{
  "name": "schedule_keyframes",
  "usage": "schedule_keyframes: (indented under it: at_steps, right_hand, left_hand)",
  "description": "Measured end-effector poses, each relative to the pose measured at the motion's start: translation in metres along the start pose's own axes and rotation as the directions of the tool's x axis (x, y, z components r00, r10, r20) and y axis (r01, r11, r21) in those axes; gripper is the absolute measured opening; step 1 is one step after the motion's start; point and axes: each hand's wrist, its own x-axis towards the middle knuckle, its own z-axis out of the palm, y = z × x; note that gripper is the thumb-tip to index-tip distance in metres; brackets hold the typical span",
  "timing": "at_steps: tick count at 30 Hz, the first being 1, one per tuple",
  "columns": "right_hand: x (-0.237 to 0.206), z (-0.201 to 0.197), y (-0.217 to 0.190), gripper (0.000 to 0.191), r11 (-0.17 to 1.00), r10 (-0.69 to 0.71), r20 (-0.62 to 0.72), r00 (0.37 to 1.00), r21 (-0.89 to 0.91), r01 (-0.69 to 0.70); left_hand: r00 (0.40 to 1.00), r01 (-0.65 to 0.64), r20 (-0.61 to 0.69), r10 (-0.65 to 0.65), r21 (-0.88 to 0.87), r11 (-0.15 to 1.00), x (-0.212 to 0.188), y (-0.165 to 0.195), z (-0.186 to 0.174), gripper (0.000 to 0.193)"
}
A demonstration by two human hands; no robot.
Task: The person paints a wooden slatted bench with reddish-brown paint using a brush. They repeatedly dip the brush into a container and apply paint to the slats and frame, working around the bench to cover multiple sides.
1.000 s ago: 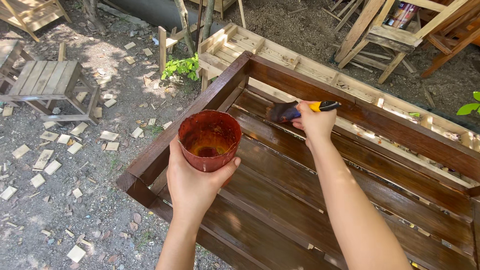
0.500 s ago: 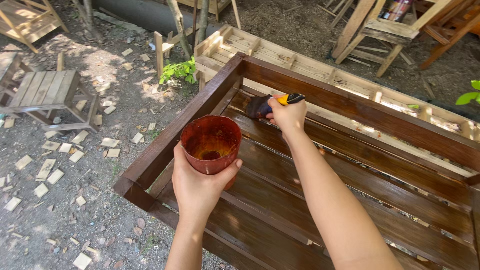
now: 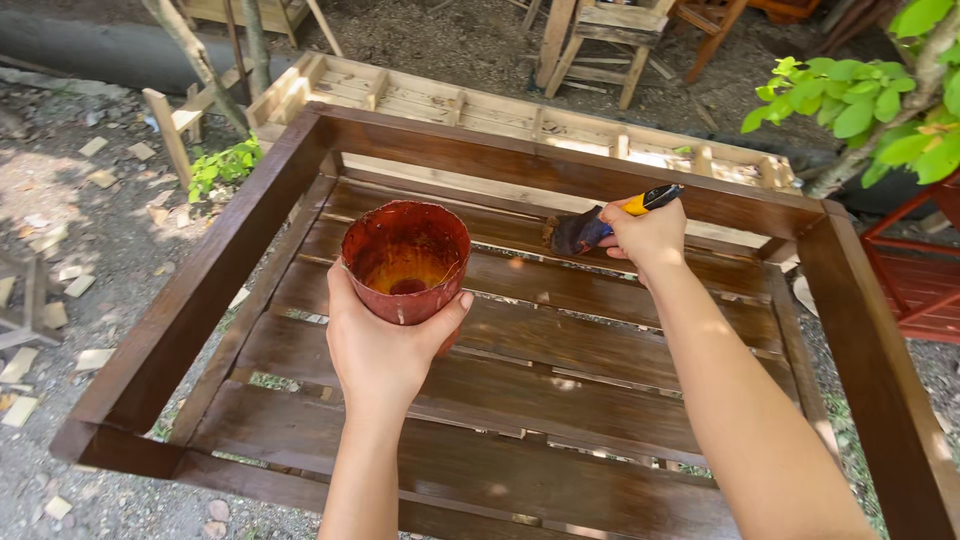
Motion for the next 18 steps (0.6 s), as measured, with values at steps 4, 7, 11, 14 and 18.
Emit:
schedule_keyframes:
  at_steps: [4, 7, 11, 14, 18]
  right_hand:
    - [0.0, -0.06, 0.014, 0.008, 0.998, 0.026, -0.048, 0.999, -0.062, -0.029]
    - [0.0, -0.094, 0.022, 0.009, 0.994, 0.019, -0.087, 0.996, -0.104, -0.028]
    - [-0.002, -0.129, 0.025, 0.013, 0.974, 0.041, -0.165, 0.985, -0.213, -0.076]
    - [-0.001, -0.149, 0.022, 0.014, 0.929, 0.03, -0.196, 0.98, -0.357, -0.1]
    - [0.008, -0.163, 0.021, 0.029, 0.775, 0.003, -0.248, 0.969, -0.612, -0.159]
  left_hand:
    - [0.997, -0.009, 0.074, 0.009, 0.002, 1.0, -0.01, 0.012, 0.027, 0.088]
    - [0.993, -0.042, 0.109, 0.045, -0.023, 0.999, -0.016, 0.02, 0.046, 0.088]
    - [0.982, -0.122, 0.138, 0.13, -0.063, 0.99, -0.024, 0.027, 0.063, 0.087]
    - [0.978, -0.115, 0.169, 0.123, -0.057, 0.992, -0.028, 0.032, 0.07, 0.088]
    - [0.977, -0.098, 0.185, 0.107, -0.056, 0.994, -0.035, 0.037, 0.076, 0.091]
